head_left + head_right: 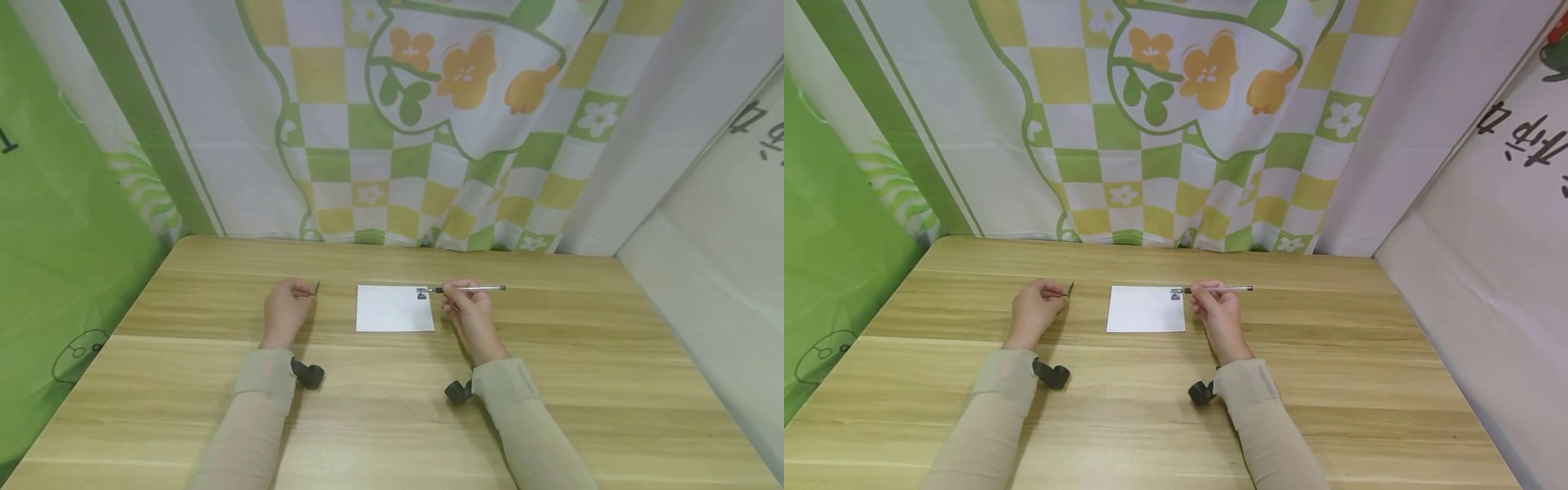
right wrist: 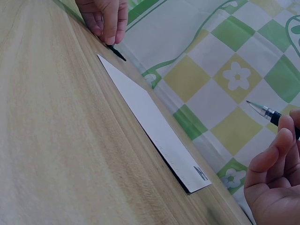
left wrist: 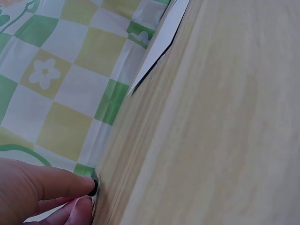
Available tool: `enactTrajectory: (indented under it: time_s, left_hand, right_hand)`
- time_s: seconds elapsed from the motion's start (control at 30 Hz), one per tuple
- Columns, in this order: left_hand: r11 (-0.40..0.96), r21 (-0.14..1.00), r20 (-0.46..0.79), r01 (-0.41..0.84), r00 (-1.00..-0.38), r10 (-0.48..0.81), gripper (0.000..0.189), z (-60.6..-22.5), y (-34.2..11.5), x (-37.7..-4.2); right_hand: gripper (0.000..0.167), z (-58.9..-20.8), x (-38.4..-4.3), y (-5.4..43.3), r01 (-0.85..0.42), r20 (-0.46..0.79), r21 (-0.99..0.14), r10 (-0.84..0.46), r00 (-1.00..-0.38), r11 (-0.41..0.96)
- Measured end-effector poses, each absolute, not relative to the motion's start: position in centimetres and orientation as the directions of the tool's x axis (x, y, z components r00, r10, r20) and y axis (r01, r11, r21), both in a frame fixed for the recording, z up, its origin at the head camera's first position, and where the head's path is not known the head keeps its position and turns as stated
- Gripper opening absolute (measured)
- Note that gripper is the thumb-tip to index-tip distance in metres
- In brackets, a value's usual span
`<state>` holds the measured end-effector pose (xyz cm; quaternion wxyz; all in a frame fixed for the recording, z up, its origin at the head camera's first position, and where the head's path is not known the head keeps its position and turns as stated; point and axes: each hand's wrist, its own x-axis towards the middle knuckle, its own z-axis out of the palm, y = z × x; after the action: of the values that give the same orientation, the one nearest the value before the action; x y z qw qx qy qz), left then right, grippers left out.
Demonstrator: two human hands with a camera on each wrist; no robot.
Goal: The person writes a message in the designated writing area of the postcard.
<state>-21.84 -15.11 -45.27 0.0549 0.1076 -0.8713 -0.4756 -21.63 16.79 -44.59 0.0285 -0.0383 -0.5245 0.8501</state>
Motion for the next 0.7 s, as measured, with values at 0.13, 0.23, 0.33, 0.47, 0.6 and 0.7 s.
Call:
enactTrajectory:
  time_s: [0.13,0.23,0.33,0.47,0.6,0.7]
  left_hand:
    - [0.526,0.839,-0.008,-0.139,-0.97,-0.243,0.021,-45.2,-15.0,-21.8]
    - [0.539,0.831,0.002,-0.137,-0.968,-0.25,0.021,-45.2,-14.9,-21.8]
    - [0.564,0.818,0.035,-0.113,-0.969,-0.246,0.021,-45.1,-14.8,-21.8]
    - [0.589,0.805,0.083,-0.071,-0.97,-0.23,0.02,-44.8,-14.4,-21.8]
    - [0.599,0.8,0.097,-0.043,-0.975,-0.201,0.022,-44.4,-13.9,-21.7]
    - [0.633,0.774,0.135,0.016,-0.981,-0.14,0.026,-44.2,-13.5,-21.6]
  right_hand:
    - [0.018,-44.6,-21.6,16.8,-0.012,-0.032,-0.894,0.091,-0.995,-0.447]
    - [0.017,-44.6,-21.6,16.8,-0.008,-0.035,-0.896,0.088,-0.995,-0.443]
    - [0.016,-44.7,-21.6,16.8,0.0,-0.041,-0.897,0.083,-0.996,-0.441]
    - [0.015,-44.8,-21.6,16.8,0.003,-0.043,-0.896,0.08,-0.996,-0.444]
    - [0.014,-44.8,-21.6,16.8,0.005,-0.042,-0.898,0.074,-0.996,-0.439]
    - [0.012,-44.8,-21.6,16.9,0.007,-0.04,-0.903,0.069,-0.997,-0.429]
